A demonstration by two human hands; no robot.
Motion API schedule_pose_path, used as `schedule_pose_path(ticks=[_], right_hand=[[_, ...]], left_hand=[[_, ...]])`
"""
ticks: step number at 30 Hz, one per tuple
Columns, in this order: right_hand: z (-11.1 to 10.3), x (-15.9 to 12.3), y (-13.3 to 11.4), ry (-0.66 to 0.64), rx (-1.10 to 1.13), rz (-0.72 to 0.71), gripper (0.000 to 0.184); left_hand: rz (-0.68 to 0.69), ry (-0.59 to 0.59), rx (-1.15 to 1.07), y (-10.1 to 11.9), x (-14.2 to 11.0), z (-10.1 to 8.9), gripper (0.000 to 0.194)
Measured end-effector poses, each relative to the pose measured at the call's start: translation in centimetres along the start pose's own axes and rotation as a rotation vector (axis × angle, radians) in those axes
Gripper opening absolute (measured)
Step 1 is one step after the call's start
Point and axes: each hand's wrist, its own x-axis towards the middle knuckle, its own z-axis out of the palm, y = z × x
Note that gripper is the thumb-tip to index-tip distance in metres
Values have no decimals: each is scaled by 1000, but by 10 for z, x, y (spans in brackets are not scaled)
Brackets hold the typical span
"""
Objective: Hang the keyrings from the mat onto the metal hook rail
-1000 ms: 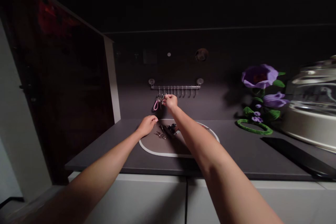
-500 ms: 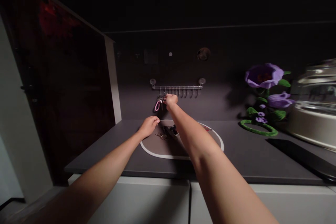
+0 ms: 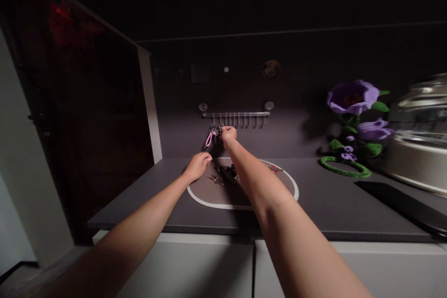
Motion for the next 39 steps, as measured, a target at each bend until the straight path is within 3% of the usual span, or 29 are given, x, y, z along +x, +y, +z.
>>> schedule_pose_path(ticks=[8,13,24,31,39], right_hand=[[-9,-4,4,-69,-53,-28,4],[-16,-11,6,-107,-140,-40,14],[-54,-52,10,-289,-269,-85,16],[-74,-69,29,-369,-549,-277,12],[-78,-81,31,-435,-978,-433,18]], left_hand=[[-22,15,-72,-2,1,1,22],[-43,-5,-143,5,-1,-4,20],[68,-97,-66,8,-5,-6,18],[85,-120,-1,-2,-4,1,21],[72,-166,87,-8,-1,8,21]])
